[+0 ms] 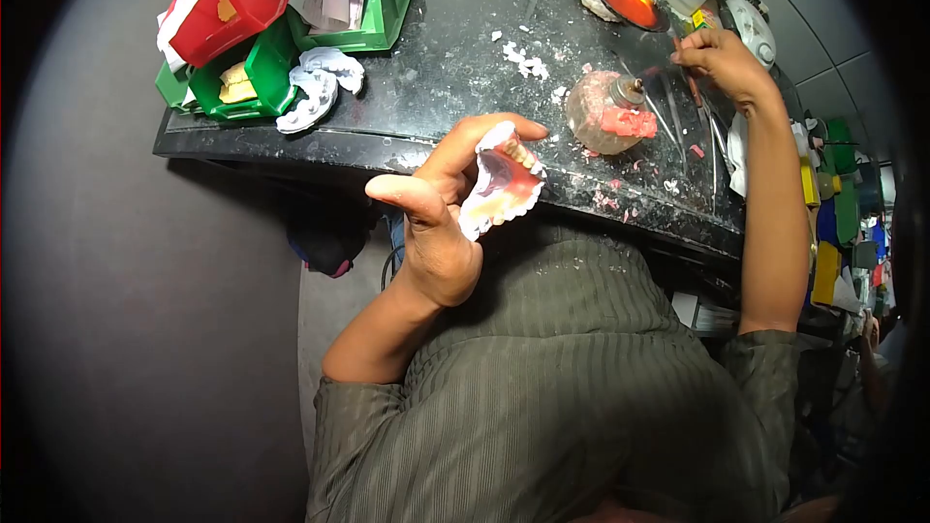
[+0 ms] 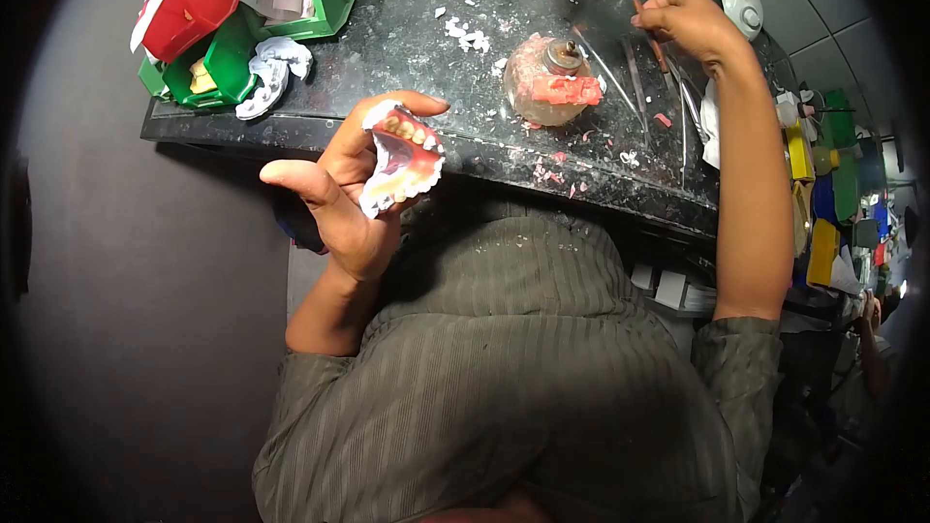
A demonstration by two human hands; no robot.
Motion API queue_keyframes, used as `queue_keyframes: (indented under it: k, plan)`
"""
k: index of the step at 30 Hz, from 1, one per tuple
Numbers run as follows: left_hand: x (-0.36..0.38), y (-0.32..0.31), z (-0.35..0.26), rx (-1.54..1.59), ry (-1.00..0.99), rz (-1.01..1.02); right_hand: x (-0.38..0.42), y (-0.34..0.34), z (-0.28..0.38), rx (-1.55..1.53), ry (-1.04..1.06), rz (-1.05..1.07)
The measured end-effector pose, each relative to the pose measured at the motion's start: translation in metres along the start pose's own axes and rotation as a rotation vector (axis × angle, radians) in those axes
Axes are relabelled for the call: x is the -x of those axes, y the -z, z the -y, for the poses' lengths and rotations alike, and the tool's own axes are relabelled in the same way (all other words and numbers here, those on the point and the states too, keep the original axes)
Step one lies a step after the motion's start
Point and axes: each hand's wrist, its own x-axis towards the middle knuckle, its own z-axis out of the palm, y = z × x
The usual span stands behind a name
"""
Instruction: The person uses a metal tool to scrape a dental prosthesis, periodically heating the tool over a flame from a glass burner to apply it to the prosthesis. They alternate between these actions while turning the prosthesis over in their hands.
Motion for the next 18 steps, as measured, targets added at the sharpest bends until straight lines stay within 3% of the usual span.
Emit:
queue_keyframes:
  k: [5, 7, 9, 12, 18]
  plan:
    - [0.000, -0.007, -0.003, 0.021, -0.022, -0.077, 0.036, 0.026, 0.024, -0.086, 0.067, -0.141]
    - [-0.002, -0.006, -0.005, -0.061, -0.025, -0.061, 0.048, 0.034, 0.023, -0.089, 0.250, -0.327]
    - [0.000, -0.001, -0.004, -0.009, 0.023, -0.030, 0.062, 0.040, 0.022, -0.102, 0.237, -0.384]
    - [-0.001, 0.001, 0.000, 0.062, 0.093, -0.014, 0.097, 0.030, 0.040, -0.356, 0.408, -0.592]
    - [-0.004, 0.007, 0.005, 0.169, 0.153, 0.010, 0.131, -0.006, 0.039, -0.659, 0.640, -0.477]
